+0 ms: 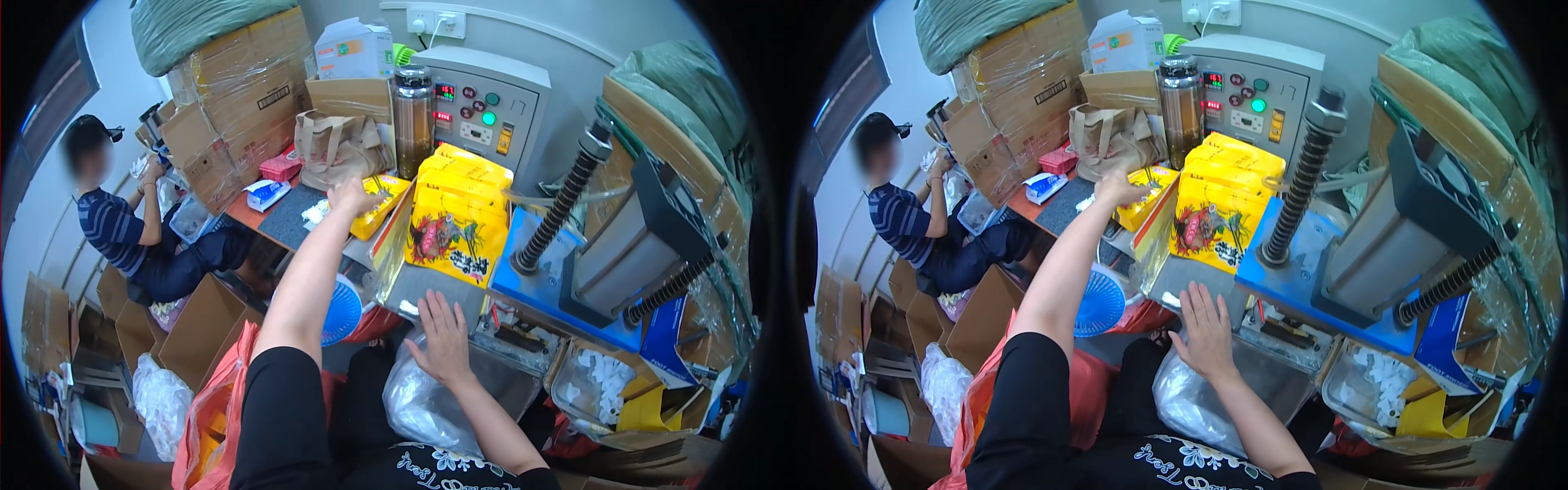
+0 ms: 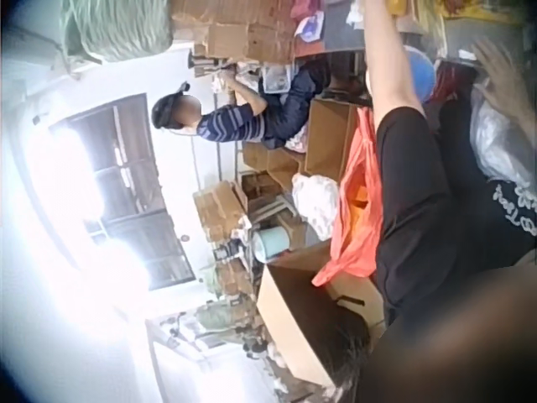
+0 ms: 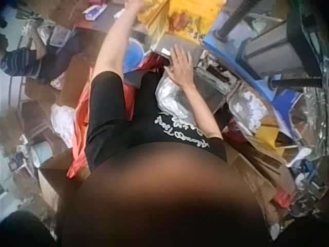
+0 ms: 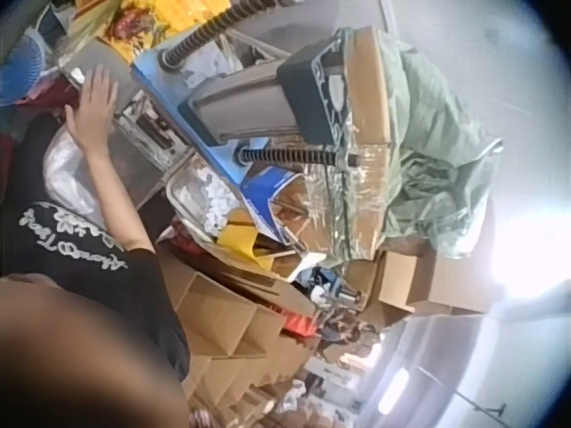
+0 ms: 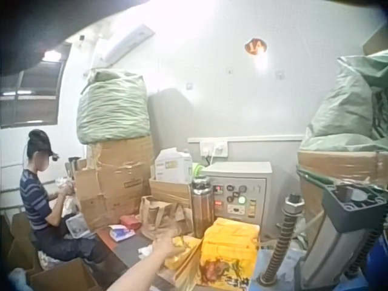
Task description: Packing yellow-packaged products into plastic bags and using a heat sealer to seal them.
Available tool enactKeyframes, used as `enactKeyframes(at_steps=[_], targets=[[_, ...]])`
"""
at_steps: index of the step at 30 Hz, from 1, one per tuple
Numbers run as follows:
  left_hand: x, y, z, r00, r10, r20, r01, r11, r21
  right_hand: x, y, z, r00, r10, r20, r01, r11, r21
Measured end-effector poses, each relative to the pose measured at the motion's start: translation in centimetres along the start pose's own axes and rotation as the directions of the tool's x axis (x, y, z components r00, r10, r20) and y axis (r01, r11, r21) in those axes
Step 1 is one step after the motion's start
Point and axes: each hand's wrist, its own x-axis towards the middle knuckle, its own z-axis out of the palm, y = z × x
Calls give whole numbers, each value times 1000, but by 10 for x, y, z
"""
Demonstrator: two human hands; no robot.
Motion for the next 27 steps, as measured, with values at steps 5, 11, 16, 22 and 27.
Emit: enactKeyframes(at_steps=[5, 11, 16, 22, 27], targets=[[15, 23, 38, 999, -50, -5, 49, 943, 330, 1, 2, 3, 1000, 24, 7, -23, 1000, -12], [37, 23, 25, 987, -14, 162, -55, 908, 414, 5, 3, 4, 999, 38, 18, -38, 999, -5], [46, 5, 13, 972, 218, 93, -237, 906, 351, 6, 5, 6, 999, 34, 15, -34, 999, -18], [46, -12, 12, 905, 238, -353, -145, 952, 271, 6, 4, 6, 1000, 31, 2, -31, 999, -40], [21, -17, -21, 863, 152, -483, -83, 983, 162, 5, 1, 2, 999, 28, 15, -28, 999, -32]])
